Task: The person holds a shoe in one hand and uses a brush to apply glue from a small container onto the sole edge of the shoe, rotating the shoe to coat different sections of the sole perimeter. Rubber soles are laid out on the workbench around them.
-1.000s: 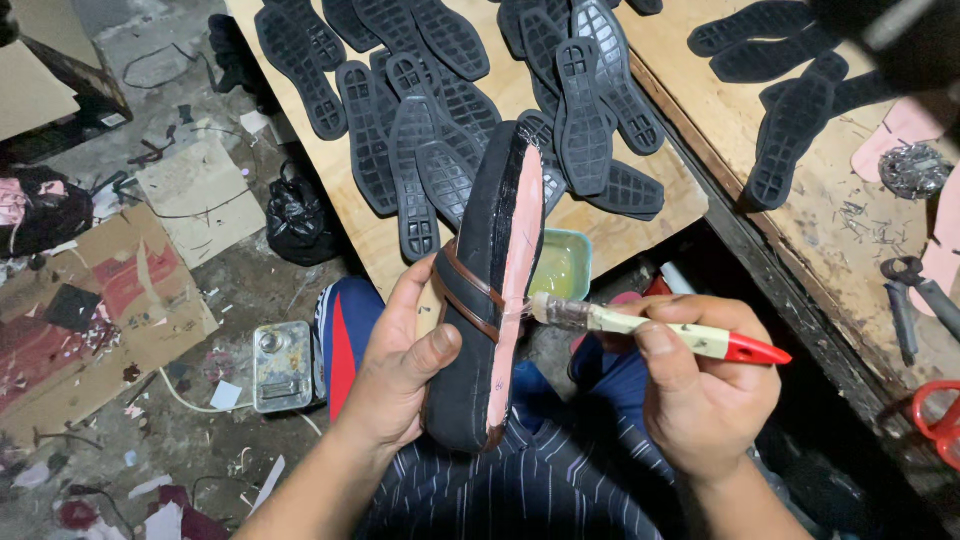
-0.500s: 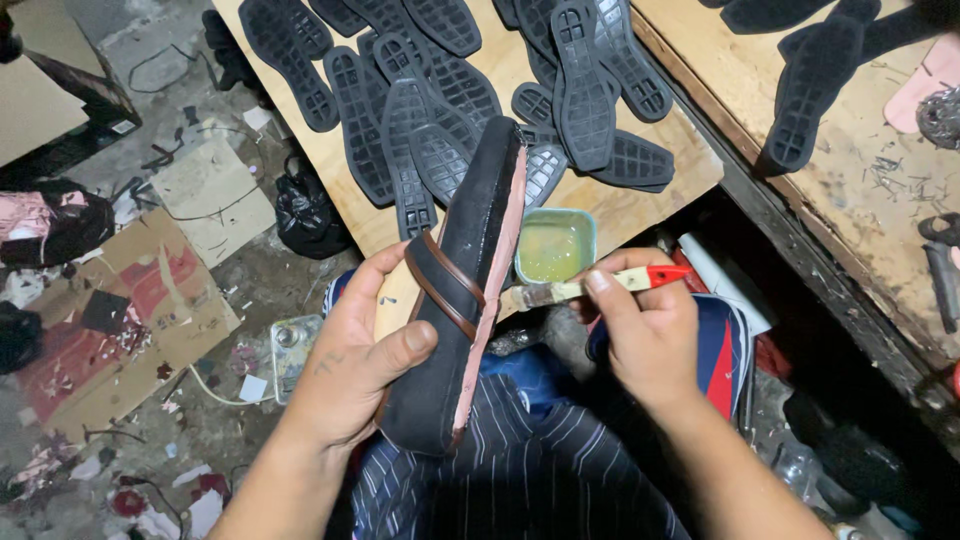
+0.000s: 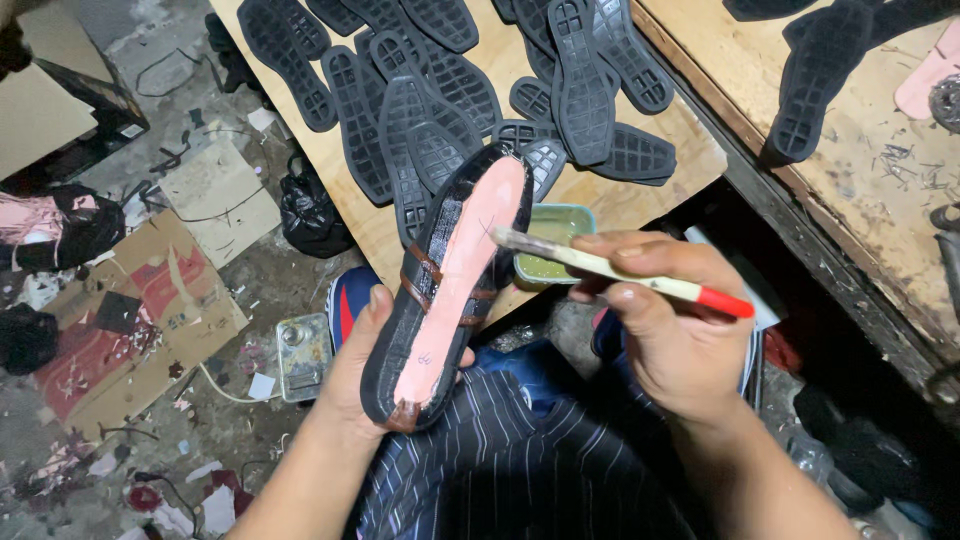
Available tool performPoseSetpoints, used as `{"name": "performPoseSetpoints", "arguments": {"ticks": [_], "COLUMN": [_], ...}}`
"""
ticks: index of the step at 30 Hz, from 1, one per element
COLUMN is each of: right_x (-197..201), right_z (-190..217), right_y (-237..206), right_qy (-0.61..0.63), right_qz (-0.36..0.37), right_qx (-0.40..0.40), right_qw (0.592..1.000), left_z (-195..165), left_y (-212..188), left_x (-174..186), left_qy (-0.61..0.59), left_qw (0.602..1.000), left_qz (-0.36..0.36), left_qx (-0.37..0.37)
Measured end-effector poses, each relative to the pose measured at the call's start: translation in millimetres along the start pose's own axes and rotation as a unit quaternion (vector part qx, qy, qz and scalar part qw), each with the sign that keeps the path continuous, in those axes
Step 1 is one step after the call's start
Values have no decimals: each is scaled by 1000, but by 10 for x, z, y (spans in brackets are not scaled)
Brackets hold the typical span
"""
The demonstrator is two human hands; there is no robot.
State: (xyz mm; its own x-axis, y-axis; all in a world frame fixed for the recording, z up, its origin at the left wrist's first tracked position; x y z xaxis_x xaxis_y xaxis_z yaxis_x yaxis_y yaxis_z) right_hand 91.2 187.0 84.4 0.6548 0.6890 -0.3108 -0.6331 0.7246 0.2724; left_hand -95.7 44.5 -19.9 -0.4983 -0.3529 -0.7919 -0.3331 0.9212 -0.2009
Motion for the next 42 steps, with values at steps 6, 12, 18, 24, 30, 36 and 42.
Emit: {"name": "performPoseSetpoints", "arguments": {"ticks": [6,12,18,24,30,36,42], "right_x": [-173,251,70,-83,-168,-145,-144], "right_z": [-62,226,109,-1,-60,-92,19], "right_y": [-36,-232,-165,-254,-277,-263,-255], "right_qy": [-9,155,67,-80,-136,-40,-95], "right_qz": [33,-133,-42,-40,-69,-50,-36], "right_qx": [-93,-17,-43,-54,-69,-85,-22], "right_qw": [995,979,996,995,986,994,995], "left_z": [241,256,167,-139,-273,-210,-149], "left_y": [-5,-48,-45,-25,-70,-70,-70], "left_x": [169,-73,-97,-424,-520,-498,-470], "left_qy": [-38,-272,-75,77,209,198,141], "left_qw": [999,956,996,985,955,966,980], "left_qz": [-2,106,49,47,31,26,3], "left_qx": [-11,34,-29,-144,-206,-167,-139]}}
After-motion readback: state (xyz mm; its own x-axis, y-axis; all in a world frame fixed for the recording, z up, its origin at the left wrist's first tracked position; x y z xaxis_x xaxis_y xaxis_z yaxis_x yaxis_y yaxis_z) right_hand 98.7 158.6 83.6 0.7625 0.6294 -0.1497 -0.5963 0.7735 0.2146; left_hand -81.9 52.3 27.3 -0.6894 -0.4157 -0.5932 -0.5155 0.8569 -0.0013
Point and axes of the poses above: each hand's wrist, its own y-axis towards the middle knuckle, its own x-axis out of the back of the hand, z = x × y, the point moved 9 cm from there along y, towards the middle knuckle, and after that the axes turned 12 degrees about -x, right-handed, at the moved point
